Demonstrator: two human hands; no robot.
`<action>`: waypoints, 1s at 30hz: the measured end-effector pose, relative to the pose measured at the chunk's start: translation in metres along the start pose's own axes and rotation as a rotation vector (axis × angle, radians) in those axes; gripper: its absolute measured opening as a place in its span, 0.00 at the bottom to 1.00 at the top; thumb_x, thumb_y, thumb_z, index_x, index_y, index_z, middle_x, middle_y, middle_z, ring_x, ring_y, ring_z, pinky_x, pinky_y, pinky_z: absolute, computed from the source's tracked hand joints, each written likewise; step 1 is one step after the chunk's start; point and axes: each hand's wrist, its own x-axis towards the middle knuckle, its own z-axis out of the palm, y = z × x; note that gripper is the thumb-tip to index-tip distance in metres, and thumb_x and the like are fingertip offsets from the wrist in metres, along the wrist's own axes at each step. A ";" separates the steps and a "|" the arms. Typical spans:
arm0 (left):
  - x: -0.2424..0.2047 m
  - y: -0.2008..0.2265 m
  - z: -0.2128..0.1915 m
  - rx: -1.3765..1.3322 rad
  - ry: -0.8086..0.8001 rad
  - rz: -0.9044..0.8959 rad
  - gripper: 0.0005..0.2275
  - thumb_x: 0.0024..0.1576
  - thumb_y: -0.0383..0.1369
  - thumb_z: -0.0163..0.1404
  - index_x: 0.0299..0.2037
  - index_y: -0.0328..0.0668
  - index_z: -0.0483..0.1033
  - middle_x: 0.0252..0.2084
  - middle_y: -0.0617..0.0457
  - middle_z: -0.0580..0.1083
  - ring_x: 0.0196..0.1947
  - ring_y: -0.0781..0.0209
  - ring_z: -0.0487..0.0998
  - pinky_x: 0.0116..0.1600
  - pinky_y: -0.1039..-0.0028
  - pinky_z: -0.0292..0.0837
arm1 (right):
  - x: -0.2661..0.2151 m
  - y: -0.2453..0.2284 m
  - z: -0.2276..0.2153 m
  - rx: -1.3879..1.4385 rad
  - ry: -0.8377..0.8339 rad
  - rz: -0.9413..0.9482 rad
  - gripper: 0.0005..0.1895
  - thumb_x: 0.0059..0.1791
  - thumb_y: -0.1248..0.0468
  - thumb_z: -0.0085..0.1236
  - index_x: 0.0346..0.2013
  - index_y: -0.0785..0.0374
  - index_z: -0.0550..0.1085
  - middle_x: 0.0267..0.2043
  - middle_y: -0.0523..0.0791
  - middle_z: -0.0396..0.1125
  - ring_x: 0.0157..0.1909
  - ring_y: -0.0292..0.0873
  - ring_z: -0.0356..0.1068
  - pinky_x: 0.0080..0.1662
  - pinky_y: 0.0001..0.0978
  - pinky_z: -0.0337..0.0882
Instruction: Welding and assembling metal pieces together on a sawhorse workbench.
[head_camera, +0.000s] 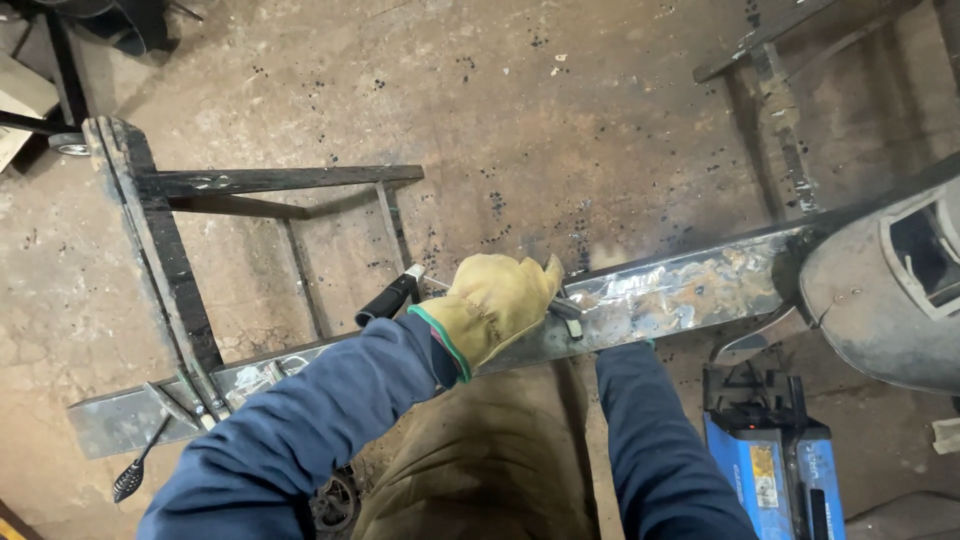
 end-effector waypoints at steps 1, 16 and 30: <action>0.001 -0.002 0.004 0.018 0.045 0.025 0.31 0.60 0.23 0.45 0.75 0.44 0.50 0.56 0.43 0.75 0.53 0.44 0.79 0.51 0.58 0.78 | 0.001 -0.001 0.000 0.017 0.017 0.001 0.28 0.50 0.51 0.45 0.65 0.49 0.63 0.70 0.45 0.54 0.68 0.53 0.55 0.64 0.52 0.56; 0.023 -0.012 0.029 0.066 0.241 0.136 0.23 0.61 0.30 0.40 0.68 0.39 0.61 0.51 0.43 0.77 0.49 0.42 0.79 0.50 0.56 0.76 | -0.019 0.006 0.001 0.265 0.262 0.038 0.26 0.48 0.52 0.54 0.60 0.52 0.68 0.65 0.48 0.60 0.64 0.55 0.60 0.62 0.51 0.60; 0.016 -0.011 0.020 -0.076 0.234 0.070 0.12 0.60 0.31 0.45 0.52 0.39 0.75 0.47 0.43 0.79 0.48 0.42 0.80 0.48 0.56 0.77 | -0.050 -0.027 -0.117 0.487 0.492 0.071 0.24 0.46 0.53 0.61 0.55 0.54 0.72 0.61 0.50 0.65 0.60 0.57 0.66 0.59 0.51 0.64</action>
